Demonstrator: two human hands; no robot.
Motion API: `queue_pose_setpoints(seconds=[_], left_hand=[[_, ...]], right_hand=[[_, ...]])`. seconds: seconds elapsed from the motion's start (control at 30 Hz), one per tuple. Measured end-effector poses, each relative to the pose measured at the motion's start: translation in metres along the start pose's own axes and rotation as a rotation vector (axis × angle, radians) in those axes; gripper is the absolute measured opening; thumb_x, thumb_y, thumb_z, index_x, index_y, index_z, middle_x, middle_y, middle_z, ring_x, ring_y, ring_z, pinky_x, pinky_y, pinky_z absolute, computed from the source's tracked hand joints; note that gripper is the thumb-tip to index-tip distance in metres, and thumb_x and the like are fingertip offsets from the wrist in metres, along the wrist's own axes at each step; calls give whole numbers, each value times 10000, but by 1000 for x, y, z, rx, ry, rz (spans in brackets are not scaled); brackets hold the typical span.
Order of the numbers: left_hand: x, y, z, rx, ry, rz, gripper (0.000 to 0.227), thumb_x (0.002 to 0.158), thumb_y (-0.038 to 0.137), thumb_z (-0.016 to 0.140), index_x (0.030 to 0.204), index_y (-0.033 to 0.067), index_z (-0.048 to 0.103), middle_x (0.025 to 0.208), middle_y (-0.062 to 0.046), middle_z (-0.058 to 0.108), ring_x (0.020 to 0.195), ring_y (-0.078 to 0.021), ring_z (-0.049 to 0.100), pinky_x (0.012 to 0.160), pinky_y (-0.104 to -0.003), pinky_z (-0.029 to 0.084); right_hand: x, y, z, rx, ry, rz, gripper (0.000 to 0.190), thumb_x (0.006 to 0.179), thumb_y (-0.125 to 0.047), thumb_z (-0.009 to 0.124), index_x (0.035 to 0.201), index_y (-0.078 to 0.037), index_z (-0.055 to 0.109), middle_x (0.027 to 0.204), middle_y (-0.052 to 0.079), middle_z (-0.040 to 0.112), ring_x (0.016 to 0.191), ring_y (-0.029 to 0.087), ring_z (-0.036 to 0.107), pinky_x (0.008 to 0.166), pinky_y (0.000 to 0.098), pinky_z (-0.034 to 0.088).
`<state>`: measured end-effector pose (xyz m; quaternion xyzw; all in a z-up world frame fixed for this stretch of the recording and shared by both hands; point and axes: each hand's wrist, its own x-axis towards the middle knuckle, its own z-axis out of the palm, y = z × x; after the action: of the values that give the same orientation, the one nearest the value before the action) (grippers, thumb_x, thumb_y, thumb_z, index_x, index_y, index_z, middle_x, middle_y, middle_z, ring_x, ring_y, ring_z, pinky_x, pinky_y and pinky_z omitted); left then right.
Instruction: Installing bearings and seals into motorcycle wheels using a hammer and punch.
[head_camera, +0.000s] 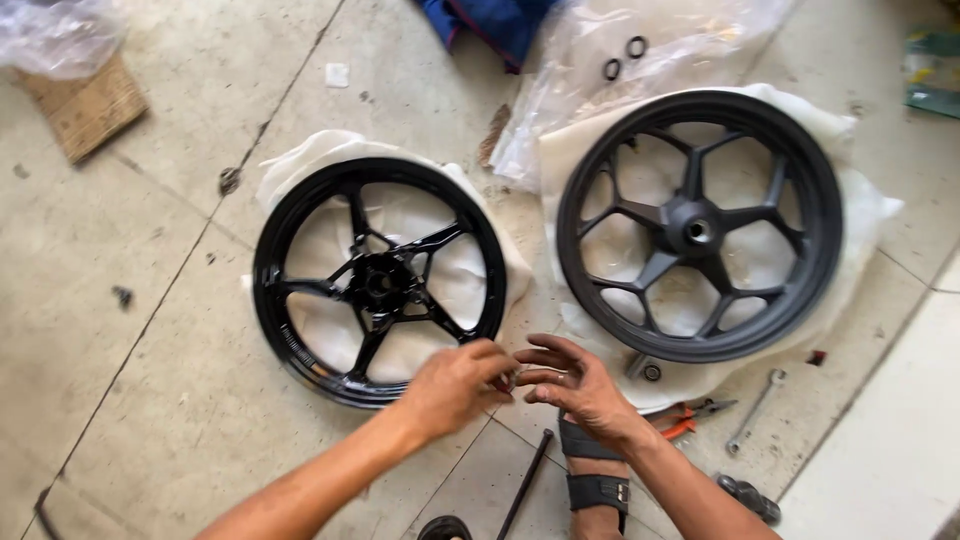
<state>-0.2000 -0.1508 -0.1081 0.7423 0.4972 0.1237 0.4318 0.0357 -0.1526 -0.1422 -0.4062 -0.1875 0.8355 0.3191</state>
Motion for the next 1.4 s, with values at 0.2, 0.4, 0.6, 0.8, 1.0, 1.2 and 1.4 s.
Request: queue_pose_setpoints(seconds=[0.2, 0.4, 0.6, 0.8, 1.0, 1.2, 1.4], left_hand=[[-28, -66, -91, 214, 295, -417, 422, 744, 68, 809, 1158, 68, 729, 1105, -71, 740, 843, -235, 734, 821, -352, 598], [-23, -94, -91, 206, 440, -373, 405, 710, 6, 822, 1100, 26, 716, 1122, -86, 686, 853, -252, 715, 801, -353, 592], [-15, -94, -93, 395, 326, -403, 337, 762, 65, 808, 1089, 65, 727, 1098, -39, 689, 724, -265, 723, 706, -390, 607], [-11, -105, -91, 383, 350, -376, 251, 724, 83, 842, 953, 47, 745, 1043, -45, 680, 689, -265, 698, 706, -391, 588], [-18, -126, -89, 233, 389, -301, 397, 673, 74, 863, 1059, 68, 773, 1125, -59, 700, 838, -263, 684, 752, -379, 531], [-18, -105, -100, 629, 230, -365, 377, 806, 302, 809, 1163, 186, 774, 1169, 8, 689, 735, -273, 721, 674, -411, 600], [-5, -90, -105, 907, 10, -353, 327, 927, 250, 685, 1237, 157, 735, 936, -22, 701, 604, -186, 716, 585, -327, 629]], right_hand=[[-26, -21, -29, -354, 443, 271, 594, 773, 21, 738, 1350, 72, 604, 1265, 244, 707, 1049, 325, 700, 912, 422, 584], [-64, -6, -95, -279, 647, 224, 504, 864, 77, 644, 1360, 115, 564, 1259, 269, 653, 1001, 376, 630, 830, 457, 518], [-94, 7, -132, -317, 692, 202, 485, 896, 123, 616, 1376, 144, 548, 1185, 329, 642, 987, 415, 637, 859, 481, 511], [-119, 33, -161, -367, 742, 264, 422, 920, 93, 641, 1339, 135, 618, 1215, 271, 684, 947, 357, 611, 817, 462, 498], [-139, 35, -156, -564, 861, 247, 420, 891, 37, 707, 1290, 141, 631, 1099, 258, 712, 894, 340, 665, 768, 424, 543], [-173, 69, -199, -757, 982, 184, 317, 893, -51, 745, 1198, 32, 721, 979, 179, 761, 830, 242, 713, 724, 330, 574], [-191, 64, -190, -1066, 1194, 223, 324, 911, -96, 737, 1223, -8, 720, 867, 114, 730, 711, 185, 634, 629, 300, 541]])
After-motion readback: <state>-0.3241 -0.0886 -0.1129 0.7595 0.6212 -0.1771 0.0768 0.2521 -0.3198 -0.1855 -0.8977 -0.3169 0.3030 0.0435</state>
